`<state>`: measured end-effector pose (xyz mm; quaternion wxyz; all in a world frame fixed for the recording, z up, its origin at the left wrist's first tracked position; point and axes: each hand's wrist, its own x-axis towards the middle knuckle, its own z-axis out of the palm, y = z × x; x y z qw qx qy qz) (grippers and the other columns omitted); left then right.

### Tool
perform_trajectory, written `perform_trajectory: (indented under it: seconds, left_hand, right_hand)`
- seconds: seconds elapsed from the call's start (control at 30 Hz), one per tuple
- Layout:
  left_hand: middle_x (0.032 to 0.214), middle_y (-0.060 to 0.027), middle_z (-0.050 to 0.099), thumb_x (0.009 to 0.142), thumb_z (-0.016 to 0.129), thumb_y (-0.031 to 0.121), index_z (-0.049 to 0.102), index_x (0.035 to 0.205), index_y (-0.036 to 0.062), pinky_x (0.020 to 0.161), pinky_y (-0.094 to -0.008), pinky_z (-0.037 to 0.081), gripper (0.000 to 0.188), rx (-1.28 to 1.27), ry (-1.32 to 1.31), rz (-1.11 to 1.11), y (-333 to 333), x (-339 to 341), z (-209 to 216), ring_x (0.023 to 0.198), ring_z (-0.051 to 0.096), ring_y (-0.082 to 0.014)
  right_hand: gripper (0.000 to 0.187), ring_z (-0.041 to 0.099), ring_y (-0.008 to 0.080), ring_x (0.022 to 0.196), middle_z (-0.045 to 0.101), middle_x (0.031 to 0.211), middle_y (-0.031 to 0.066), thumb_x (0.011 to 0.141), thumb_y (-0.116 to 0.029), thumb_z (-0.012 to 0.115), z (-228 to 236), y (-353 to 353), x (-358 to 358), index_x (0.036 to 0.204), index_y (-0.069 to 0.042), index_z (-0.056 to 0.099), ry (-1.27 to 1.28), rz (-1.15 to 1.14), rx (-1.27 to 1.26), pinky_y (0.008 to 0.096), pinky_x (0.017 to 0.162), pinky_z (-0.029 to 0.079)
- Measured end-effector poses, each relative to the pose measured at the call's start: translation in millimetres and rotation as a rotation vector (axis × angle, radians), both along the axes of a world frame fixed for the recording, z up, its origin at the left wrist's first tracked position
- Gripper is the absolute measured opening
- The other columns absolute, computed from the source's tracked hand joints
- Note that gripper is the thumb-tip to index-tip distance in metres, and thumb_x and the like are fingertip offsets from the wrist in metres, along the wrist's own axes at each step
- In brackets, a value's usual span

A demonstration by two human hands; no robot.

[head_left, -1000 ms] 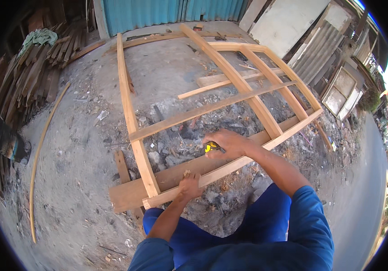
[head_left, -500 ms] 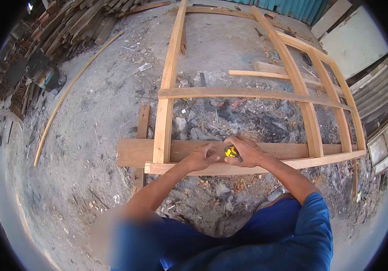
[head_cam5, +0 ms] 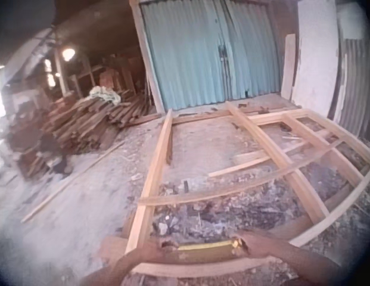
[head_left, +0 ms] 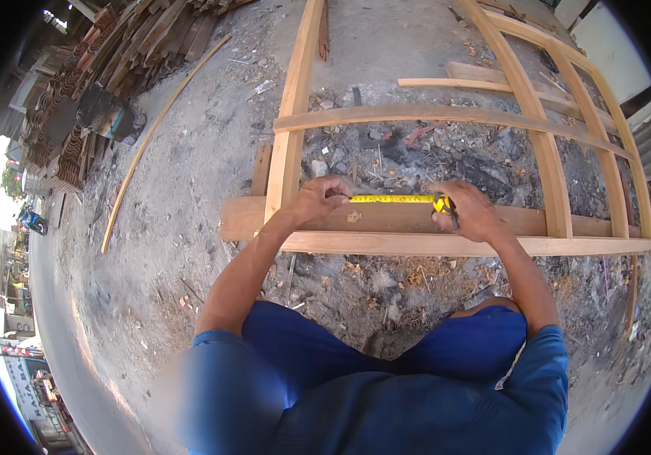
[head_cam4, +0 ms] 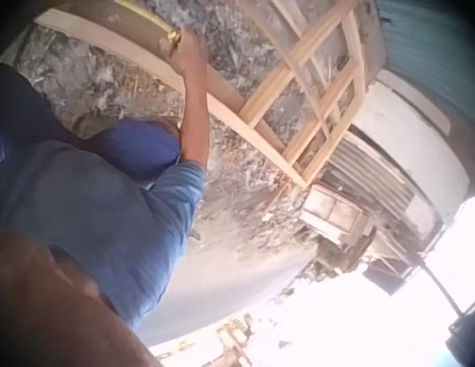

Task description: The person measures and marks a wooden frame using a tape measure, a square ruler, and a pencil.

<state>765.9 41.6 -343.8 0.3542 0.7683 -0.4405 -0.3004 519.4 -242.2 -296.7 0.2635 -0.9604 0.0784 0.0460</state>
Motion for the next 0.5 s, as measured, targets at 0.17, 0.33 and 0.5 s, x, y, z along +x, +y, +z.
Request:
perform_trajectory:
  seconds: [0.17, 0.33, 0.5]
  left_hand:
    - [0.097, -0.0168, 0.07, 0.083, 0.072, 0.01, 0.073, 0.093, 0.0062, 0.084, -0.0448, 0.054, 0.011, 0.174, -0.78, 0.047, 79, 42, -30, 0.089, 0.067, -0.0329]
    - [0.093, -0.0146, 0.07, 0.076, 0.072, 0.01, 0.076, 0.087, 0.0119, 0.084, -0.0467, 0.054, 0.011, 0.427, -0.748, 0.029, 136, 51, -50, 0.092, 0.066, -0.035]
    - [0.093, -0.0156, 0.07, 0.078, 0.07, 0.012, 0.077, 0.086, 0.0135, 0.084, -0.0454, 0.055, 0.01, 0.447, -0.72, 0.021, 126, 74, -63, 0.092, 0.067, -0.0354]
  right_hand:
    - [0.049, 0.057, 0.0414, 0.114, 0.065, 0.116, 0.0205, 0.079, -0.005, 0.072, -17, -84, -83, 0.128, -0.007, 0.066, -0.111, -0.15, -0.108, 0.0482, 0.098, 0.046]
    - [0.053, 0.056, 0.0416, 0.115, 0.065, 0.116, 0.0204, 0.074, 0.005, 0.072, -37, -103, -131, 0.125, -0.008, 0.069, -0.016, -0.245, -0.105, 0.0466, 0.099, 0.045]
    - [0.049, 0.061, 0.0406, 0.106, 0.068, 0.107, 0.0207, 0.073, 0.004, 0.074, -41, -113, -150, 0.121, -0.005, 0.069, 0.0, -0.305, 0.092, 0.0455, 0.097, 0.048]
